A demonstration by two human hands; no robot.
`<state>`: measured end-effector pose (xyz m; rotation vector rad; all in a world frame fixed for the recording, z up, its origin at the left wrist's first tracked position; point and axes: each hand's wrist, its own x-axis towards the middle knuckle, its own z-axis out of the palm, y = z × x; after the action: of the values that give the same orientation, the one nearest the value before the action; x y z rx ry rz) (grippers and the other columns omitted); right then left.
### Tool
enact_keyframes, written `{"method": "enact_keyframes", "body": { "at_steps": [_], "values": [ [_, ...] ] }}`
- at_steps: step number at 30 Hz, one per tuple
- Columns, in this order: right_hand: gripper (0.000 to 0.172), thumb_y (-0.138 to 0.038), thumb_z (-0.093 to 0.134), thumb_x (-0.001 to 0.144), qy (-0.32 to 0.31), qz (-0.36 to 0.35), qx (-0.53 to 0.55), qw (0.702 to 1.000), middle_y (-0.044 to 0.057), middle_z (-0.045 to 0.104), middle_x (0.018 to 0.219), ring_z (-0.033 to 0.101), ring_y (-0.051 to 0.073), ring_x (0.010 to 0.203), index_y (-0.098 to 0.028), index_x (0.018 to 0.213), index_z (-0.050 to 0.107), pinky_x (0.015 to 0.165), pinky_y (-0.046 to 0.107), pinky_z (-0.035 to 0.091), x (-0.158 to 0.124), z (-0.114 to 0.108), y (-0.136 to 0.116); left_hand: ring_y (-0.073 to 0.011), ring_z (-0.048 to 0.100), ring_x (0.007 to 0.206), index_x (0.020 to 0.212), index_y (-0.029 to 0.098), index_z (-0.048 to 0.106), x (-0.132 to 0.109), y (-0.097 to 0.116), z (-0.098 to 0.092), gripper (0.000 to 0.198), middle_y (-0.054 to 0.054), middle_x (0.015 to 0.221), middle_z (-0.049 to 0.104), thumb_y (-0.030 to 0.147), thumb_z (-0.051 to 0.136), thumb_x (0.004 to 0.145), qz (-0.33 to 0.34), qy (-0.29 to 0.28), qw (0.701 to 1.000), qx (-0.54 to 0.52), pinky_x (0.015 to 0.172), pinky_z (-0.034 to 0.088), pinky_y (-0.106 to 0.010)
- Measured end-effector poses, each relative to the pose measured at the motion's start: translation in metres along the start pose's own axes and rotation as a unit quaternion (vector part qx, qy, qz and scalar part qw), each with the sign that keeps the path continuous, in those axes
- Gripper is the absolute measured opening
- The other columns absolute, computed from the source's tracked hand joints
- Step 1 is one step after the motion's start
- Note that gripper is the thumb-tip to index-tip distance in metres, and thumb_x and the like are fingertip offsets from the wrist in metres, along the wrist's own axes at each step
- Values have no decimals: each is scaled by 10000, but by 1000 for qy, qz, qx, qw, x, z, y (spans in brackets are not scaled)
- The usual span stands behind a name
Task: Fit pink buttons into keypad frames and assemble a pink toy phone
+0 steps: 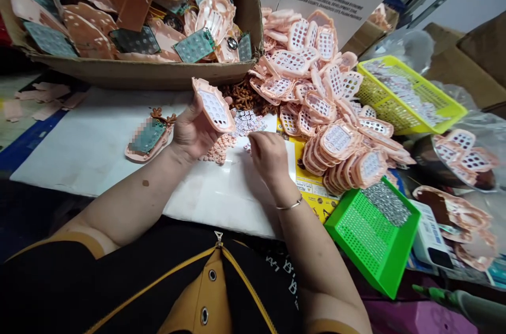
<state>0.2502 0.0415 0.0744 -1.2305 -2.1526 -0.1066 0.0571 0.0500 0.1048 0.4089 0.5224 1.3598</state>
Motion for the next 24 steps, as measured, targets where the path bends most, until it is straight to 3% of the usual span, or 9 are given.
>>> {"method": "enact_keyframes", "body": {
  "at_steps": [3,6,10,13,17,20,24],
  "values": [
    [183,-309,527,969,97,36,26,994,50,765,912,697,202,857,-255,945,700,819,385,536,3,-22,-14,-253,714,1048,1233,219,627,-1,-7,-4,475,-82,1243,705,447,684,821,-43,-67,996,32,878,582,-380],
    [164,-270,545,959,82,-32,25,996,46,771,913,706,196,860,-261,937,707,819,384,549,3,-35,-34,-294,692,1099,1147,193,662,-3,-14,-8,473,-110,1323,662,464,733,765,-62,-131,987,67,876,580,-419],
    [163,-184,542,951,68,-125,37,989,58,774,906,690,189,842,-221,973,700,813,364,546,2,-38,-47,-300,695,1074,1136,198,664,-3,-18,-13,537,-115,1361,637,487,788,700,-61,-175,979,84,781,591,-374],
    [193,-258,508,984,31,-144,49,988,71,762,951,677,188,873,-209,1038,687,822,361,536,1,-42,-47,-285,707,1033,1169,211,649,-3,-19,-14,543,-114,1341,649,477,780,714,-71,-181,977,89,742,589,-358],
    [375,-451,519,973,-7,-165,7,986,117,731,1140,650,237,1074,-194,1218,639,947,416,497,-9,-42,-47,-283,698,1074,1198,184,641,-4,-20,-12,527,-125,1266,689,493,715,778,-95,-154,982,55,845,578,-379],
    [371,-361,609,937,31,-157,-22,987,120,723,1191,634,246,1155,-202,1272,609,995,413,484,-20,-35,-50,-259,707,1048,1172,165,654,-5,-22,-12,496,-119,1186,720,484,705,796,-109,-149,982,42,864,570,-348],
    [216,-202,603,926,116,-114,-6,987,54,770,1001,695,191,939,-260,1125,667,885,370,531,-28,-30,-48,-234,717,948,1104,181,665,-7,-26,-9,545,-112,1170,714,527,793,703,-140,-170,972,87,755,583,-300]
  ]
}}
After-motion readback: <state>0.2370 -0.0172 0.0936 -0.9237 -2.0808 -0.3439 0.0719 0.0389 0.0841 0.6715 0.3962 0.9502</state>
